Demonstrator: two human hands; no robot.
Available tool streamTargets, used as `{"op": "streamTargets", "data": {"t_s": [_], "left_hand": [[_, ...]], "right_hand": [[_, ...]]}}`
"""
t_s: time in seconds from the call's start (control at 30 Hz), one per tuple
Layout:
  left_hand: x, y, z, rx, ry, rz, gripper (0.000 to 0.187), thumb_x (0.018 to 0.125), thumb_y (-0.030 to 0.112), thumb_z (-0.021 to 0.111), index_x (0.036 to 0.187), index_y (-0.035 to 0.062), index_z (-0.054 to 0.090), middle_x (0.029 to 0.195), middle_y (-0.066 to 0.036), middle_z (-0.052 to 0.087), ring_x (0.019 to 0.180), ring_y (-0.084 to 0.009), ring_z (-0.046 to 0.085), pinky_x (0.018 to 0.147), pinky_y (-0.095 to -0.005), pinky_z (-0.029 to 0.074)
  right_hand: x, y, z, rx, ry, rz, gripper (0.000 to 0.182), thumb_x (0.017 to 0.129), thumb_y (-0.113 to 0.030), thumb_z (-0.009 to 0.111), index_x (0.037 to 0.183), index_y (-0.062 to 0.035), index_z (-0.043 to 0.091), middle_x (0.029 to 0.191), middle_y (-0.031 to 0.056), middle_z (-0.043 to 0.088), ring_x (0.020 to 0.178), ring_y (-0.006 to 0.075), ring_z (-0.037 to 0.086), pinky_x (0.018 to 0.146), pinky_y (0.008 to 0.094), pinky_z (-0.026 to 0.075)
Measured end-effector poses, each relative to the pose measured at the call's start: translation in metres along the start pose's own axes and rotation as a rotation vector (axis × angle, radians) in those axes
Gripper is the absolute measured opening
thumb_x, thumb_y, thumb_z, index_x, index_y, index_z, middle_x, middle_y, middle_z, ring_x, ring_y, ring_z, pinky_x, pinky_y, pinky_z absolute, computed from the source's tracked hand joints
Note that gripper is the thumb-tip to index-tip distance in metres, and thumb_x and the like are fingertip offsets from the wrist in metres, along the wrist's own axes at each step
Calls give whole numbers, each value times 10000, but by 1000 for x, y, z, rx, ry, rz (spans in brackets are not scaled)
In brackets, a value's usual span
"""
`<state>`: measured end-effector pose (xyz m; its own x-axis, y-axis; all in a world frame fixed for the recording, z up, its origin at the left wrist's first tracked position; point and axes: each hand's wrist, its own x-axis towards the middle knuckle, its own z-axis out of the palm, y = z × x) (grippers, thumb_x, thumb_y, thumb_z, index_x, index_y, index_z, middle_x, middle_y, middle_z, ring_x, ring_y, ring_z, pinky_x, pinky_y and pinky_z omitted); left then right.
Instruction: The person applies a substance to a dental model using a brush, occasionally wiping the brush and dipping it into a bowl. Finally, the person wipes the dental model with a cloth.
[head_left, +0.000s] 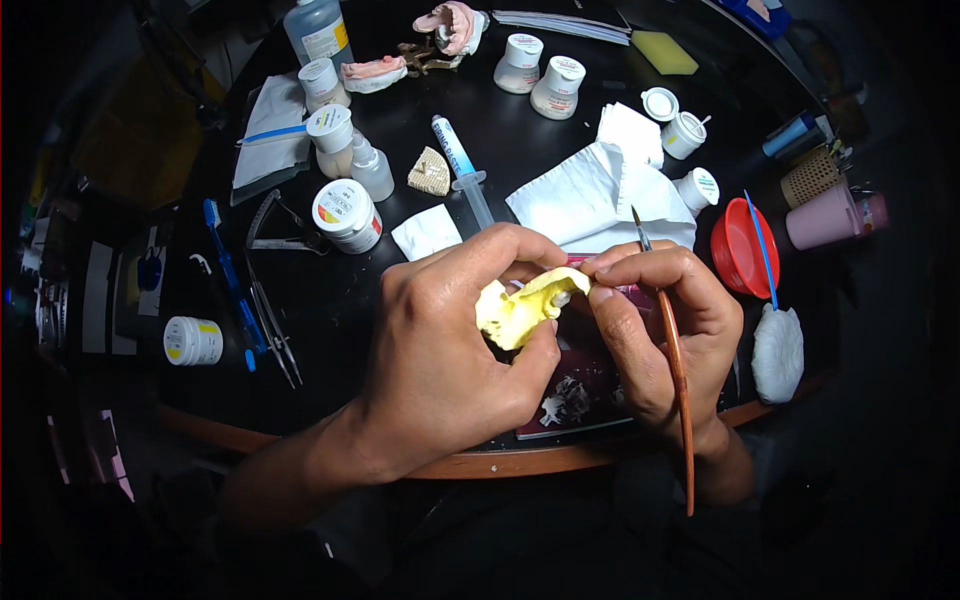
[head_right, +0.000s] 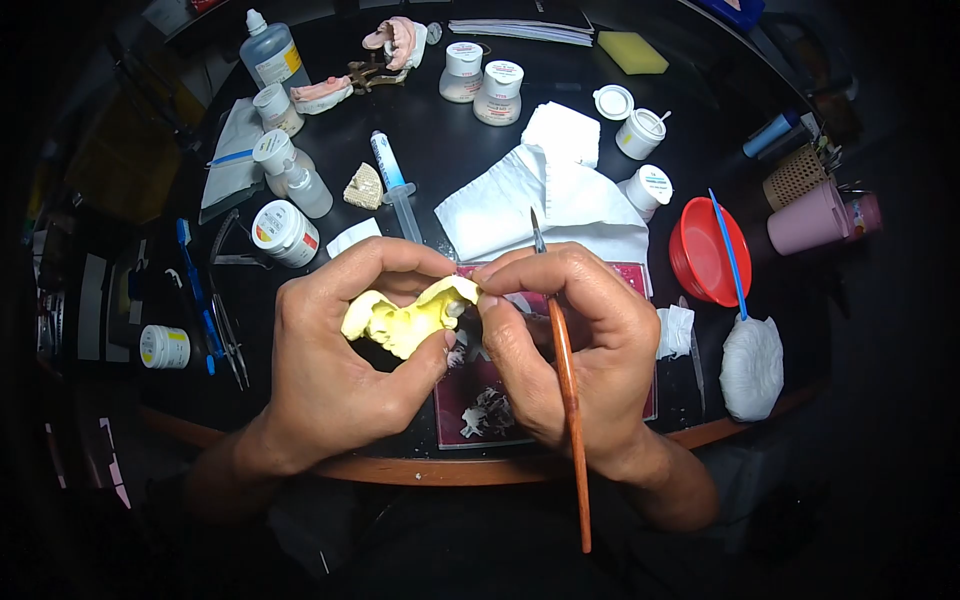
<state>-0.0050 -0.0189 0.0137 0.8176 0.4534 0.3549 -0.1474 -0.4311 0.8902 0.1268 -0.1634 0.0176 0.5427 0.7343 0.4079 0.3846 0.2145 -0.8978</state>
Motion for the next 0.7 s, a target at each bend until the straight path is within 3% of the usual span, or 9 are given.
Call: {"op": "streamTargets", "data": {"t_s": [0.17,0.57,0.7], "left_hand": [[0,0,1,-43,24,13,410,759,-64,751,1159,-72,664,1013,-129,748,973,-158,749,852,-259,576],[0,1,5,43,42,117,426,746,-40,778,1153,-87,659,1022,-141,721,911,-145,737,767,-246,582],[1,3,5,89,107,151,416,746,-43,761,1148,-73,657,984,-152,721,868,-184,750,734,-278,593]], "right_hand": [[0,0,1,0,37,-10,111,918,105,675,1024,73,674,1013,147,708,740,71,666,607,192,509],[0,9,0,-38,20,-110,111,921,74,690,1032,70,688,952,124,714,754,83,678,623,194,517],[-3,-6,1,4,38,72,159,982,-46,644,1080,69,695,979,143,733,833,118,691,729,236,536]]}}
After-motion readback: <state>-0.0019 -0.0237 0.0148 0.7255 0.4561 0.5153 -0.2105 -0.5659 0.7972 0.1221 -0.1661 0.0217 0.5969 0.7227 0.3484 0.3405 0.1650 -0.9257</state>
